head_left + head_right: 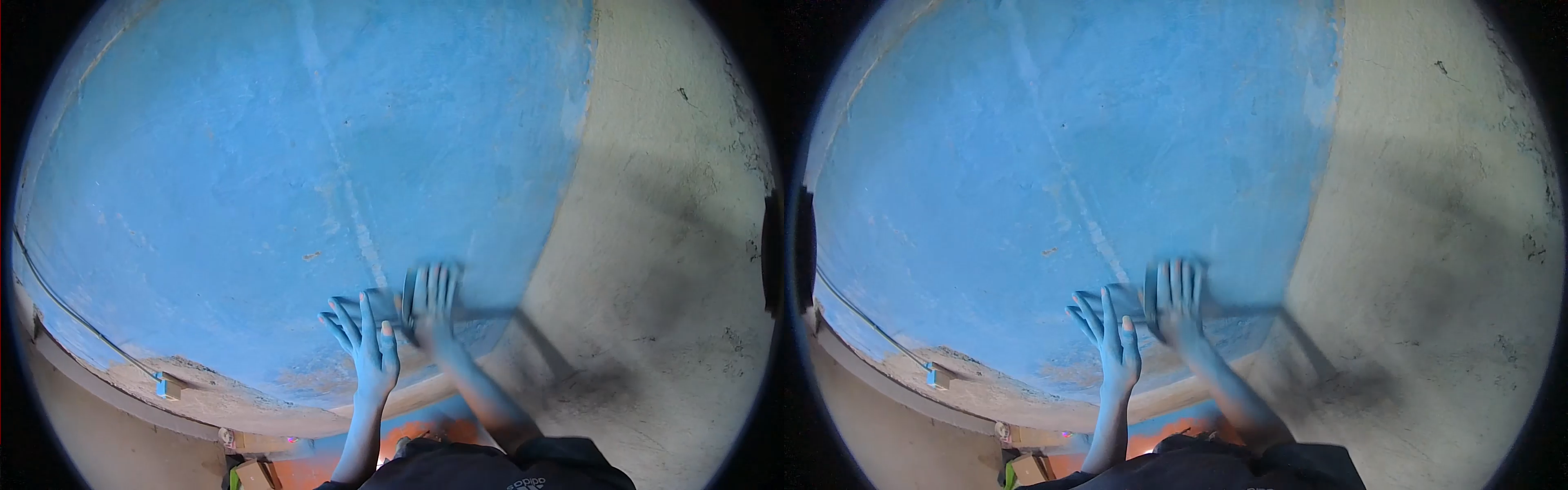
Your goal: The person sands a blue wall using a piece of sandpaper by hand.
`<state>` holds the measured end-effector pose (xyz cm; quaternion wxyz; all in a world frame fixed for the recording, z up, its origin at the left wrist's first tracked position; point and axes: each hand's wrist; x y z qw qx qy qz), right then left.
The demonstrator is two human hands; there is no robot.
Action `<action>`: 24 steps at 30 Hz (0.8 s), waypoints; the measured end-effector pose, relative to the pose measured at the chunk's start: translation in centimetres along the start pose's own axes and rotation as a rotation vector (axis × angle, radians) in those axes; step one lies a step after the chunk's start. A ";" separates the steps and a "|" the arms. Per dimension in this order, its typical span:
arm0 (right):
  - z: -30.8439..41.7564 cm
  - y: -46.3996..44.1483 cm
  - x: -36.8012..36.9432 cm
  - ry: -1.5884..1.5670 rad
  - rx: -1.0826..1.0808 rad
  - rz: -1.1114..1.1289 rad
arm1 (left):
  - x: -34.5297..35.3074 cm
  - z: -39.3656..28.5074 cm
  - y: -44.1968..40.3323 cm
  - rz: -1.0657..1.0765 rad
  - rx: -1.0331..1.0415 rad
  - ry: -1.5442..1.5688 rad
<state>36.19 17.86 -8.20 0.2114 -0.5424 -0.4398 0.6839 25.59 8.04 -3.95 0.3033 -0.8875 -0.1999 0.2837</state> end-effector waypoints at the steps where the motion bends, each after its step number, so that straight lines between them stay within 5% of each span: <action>1: 0.4 3.9 1.3 0.014 -0.044 0.288 | -0.1 0.1 0.1 0.003 -0.010 0.001; 4: 0.3 7.7 2.0 -0.020 -0.085 0.376 | -0.5 0.0 0.2 0.018 -0.008 -0.006; 7: 0.2 -0.6 -1.2 -0.137 0.004 -0.103 | -0.8 0.4 0.4 0.016 -0.014 -0.010; 11: 0.0 -8.7 -6.4 -0.130 0.048 -0.120 | -0.7 0.2 0.2 -0.016 -0.022 0.000; 18: 2.8 9.3 1.9 -0.088 -0.120 0.215 | -1.9 0.7 0.5 0.014 -0.013 -0.042; 24: 2.3 -6.3 -5.6 -0.138 0.079 -0.126 | -3.5 1.2 -0.1 -0.032 0.005 -0.058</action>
Point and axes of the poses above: each hand's wrist, its own y-axis away from the middle knuckle, its own x-axis out of the palm, z = x × y, and after that the axes turned 15 degrees about y, right-handed
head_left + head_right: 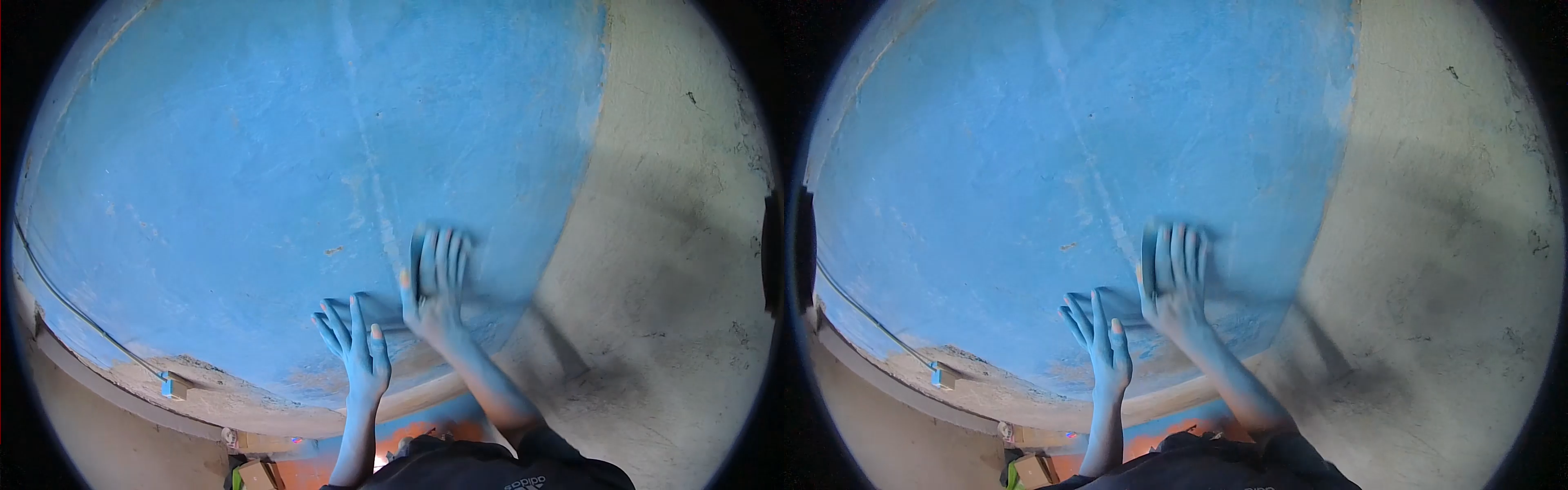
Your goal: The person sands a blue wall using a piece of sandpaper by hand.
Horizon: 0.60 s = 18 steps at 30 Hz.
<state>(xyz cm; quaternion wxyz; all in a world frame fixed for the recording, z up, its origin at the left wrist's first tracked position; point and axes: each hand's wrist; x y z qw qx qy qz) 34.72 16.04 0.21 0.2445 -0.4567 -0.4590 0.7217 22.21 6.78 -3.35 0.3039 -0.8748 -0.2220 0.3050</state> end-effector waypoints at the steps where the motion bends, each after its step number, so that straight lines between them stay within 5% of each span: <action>1: 0.0 -2.1 -0.5 -0.016 0.008 -0.029 | -0.3 0.0 -0.1 -0.008 0.009 -0.009; 4: 0.9 -3.2 0.0 -0.028 0.023 -0.065 | -1.4 -0.5 -0.8 0.022 0.006 -0.028; 8: 2.4 12.4 6.3 0.235 -0.159 0.087 | -2.3 0.8 -0.9 -0.069 0.040 -0.016; 10: 3.5 16.7 5.8 0.008 -0.014 0.446 | -3.1 1.7 -1.2 -0.091 0.037 -0.084; 13: 3.4 11.2 6.4 -0.019 0.108 0.007 | -3.9 2.7 -1.6 -0.129 0.087 -0.092; 18: 3.0 -3.5 1.0 -0.117 0.234 -0.045 | -4.4 3.9 -2.3 -0.191 0.138 -0.071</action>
Point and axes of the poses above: each hand's wrist, its own y-axis away from the middle knuckle, its own x-axis out of the palm, z = x × y, and after that the axes turned 15 degrees about y, right-handed
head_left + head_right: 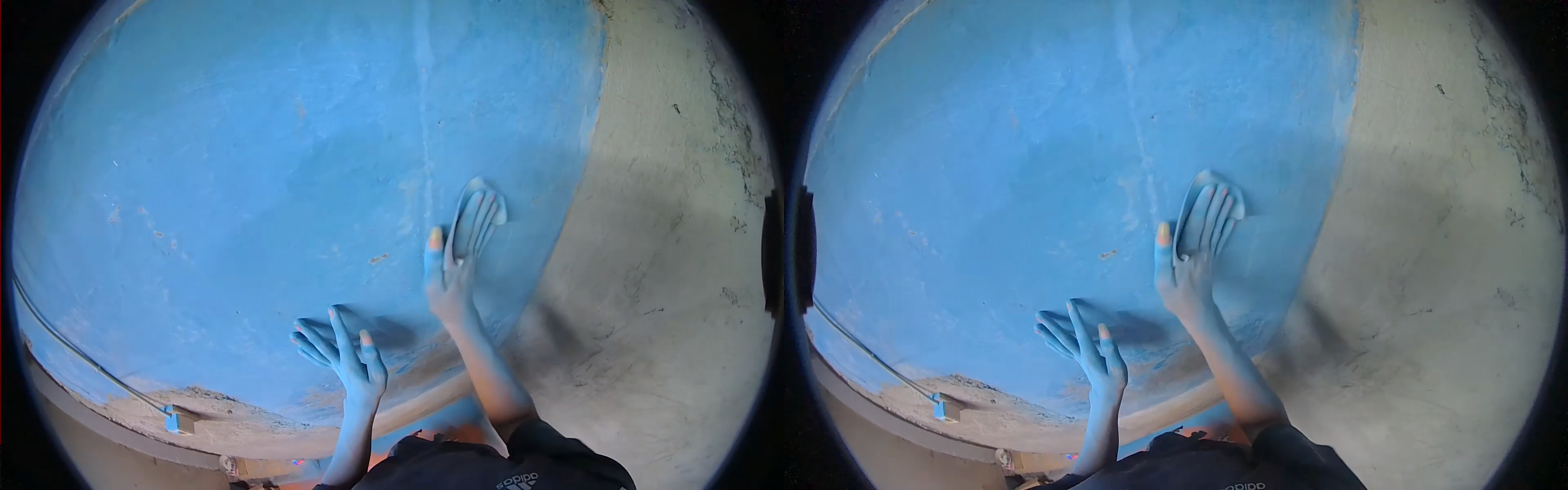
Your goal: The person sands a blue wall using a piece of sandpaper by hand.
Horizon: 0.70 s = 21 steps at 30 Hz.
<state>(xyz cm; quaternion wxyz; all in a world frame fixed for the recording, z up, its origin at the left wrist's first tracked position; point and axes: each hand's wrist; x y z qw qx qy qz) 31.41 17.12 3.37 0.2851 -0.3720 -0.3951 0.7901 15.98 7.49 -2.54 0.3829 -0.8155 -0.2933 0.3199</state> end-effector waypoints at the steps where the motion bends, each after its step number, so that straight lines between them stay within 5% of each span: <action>1: 0.8 1.1 0.4 0.033 -0.003 -0.008 | 0.0 0.2 0.1 -0.006 0.017 0.005; 5: -0.6 18.4 7.3 0.270 -0.216 0.084 | 0.0 1.3 0.7 0.031 0.012 0.025; 7: -0.1 21.6 6.7 0.154 -0.148 0.159 | -0.2 2.2 1.0 0.040 0.039 0.025; 15: 2.1 0.2 -0.4 0.031 -0.118 -0.122 | -0.1 3.8 1.3 0.061 0.101 0.037; 18: 3.2 4.6 1.3 0.121 -0.070 -0.060 | 0.2 4.1 1.3 0.064 0.121 0.049; 21: 0.8 18.2 6.2 0.117 -0.068 0.054 | -0.2 4.6 1.8 0.086 0.125 0.048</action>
Point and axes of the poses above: each hand's wrist, its own y-axis away from the middle knuckle, its own x-axis out of the palm, z = x × y, and after that the axes turned 15 degrees about y, right-handed
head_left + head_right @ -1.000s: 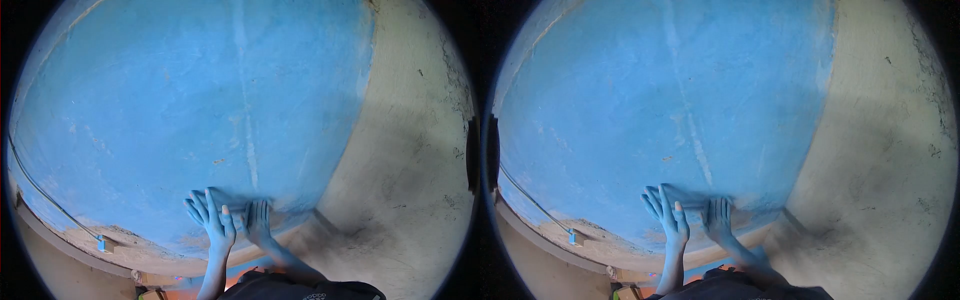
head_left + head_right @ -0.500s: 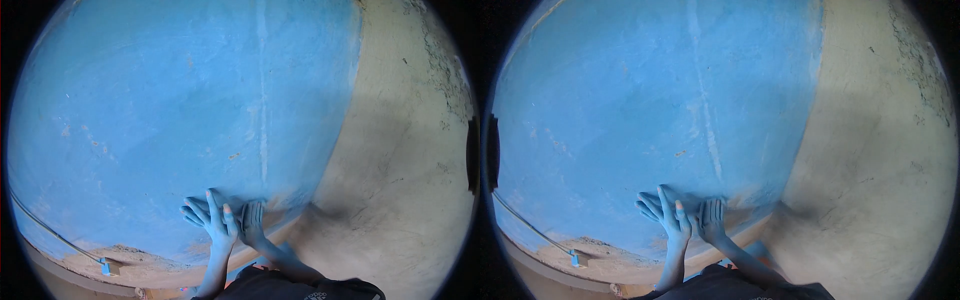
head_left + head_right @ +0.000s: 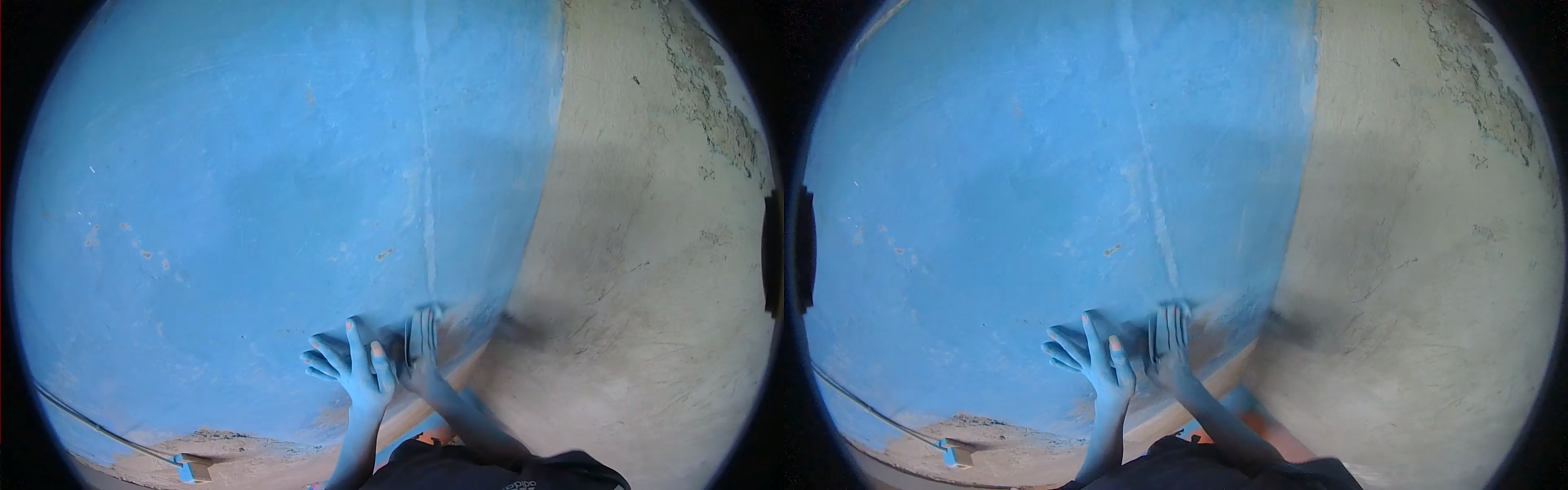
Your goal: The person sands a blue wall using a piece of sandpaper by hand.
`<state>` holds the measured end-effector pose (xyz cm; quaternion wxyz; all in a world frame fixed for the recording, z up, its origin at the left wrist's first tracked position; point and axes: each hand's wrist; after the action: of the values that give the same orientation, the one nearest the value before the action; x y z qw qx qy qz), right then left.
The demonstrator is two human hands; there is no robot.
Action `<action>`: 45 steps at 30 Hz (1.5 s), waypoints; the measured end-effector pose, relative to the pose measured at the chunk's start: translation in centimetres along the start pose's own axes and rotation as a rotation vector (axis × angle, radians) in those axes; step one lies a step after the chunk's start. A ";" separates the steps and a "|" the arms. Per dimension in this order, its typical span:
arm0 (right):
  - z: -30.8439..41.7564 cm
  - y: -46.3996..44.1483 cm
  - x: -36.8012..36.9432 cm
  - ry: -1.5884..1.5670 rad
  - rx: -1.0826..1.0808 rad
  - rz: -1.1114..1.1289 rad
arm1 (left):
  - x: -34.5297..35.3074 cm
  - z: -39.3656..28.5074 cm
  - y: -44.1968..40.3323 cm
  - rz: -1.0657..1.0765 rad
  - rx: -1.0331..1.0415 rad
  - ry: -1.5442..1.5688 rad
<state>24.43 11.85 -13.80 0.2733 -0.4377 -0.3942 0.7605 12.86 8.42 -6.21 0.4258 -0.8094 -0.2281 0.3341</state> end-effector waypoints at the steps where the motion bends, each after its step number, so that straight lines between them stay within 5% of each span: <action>1: -0.1 0.3 -0.1 0.002 0.001 0.027 | 0.0 0.1 0.0 0.004 0.007 -0.007; 9: 1.0 -16.7 -7.3 -0.097 0.024 -0.154 | 0.2 0.4 -0.2 0.012 0.053 -0.034; 14: 0.9 -0.5 1.0 0.065 -0.026 -0.017 | 0.6 0.7 0.0 0.008 0.046 -0.011; 17: 1.3 3.7 0.1 0.022 0.012 0.205 | 0.6 0.7 -0.1 0.009 0.061 -0.016; 21: 1.3 -12.3 -7.1 0.039 0.139 0.138 | 0.1 0.6 0.0 0.041 0.063 -0.021; 24: 1.4 -15.5 -6.7 -0.015 0.118 -0.022 | 0.4 0.5 -0.3 0.020 0.076 -0.007; 27: 2.2 -7.6 -2.4 0.008 0.055 -0.011 | 0.6 0.9 -0.2 0.020 0.078 -0.011; 30: 2.0 6.7 3.3 0.052 -0.019 0.280 | 0.4 1.1 0.2 0.034 0.059 0.001; 33: -1.4 6.2 3.4 0.022 -0.012 0.409 | 0.1 1.2 0.1 0.063 0.056 -0.014; 35: -0.5 -3.5 -1.7 0.023 0.000 -0.055 | -0.3 1.1 0.4 0.107 0.045 -0.025; 39: 0.9 -13.0 -5.8 -0.006 0.047 -0.092 | -0.4 -0.1 0.4 0.130 0.003 0.029; 45: 1.5 2.4 1.3 0.020 0.035 0.030 | -1.3 -0.4 0.6 0.174 -0.016 0.091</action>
<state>22.36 11.05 -15.93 0.2736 -0.4462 -0.3714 0.7669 12.32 7.00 -6.11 0.3985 -0.8440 -0.1399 0.3307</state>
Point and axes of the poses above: each hand's wrist, its own y-axis away from the middle knuckle, its own x-axis out of the palm, z = x × y, and after that the axes turned 15 degrees about y, right-handed
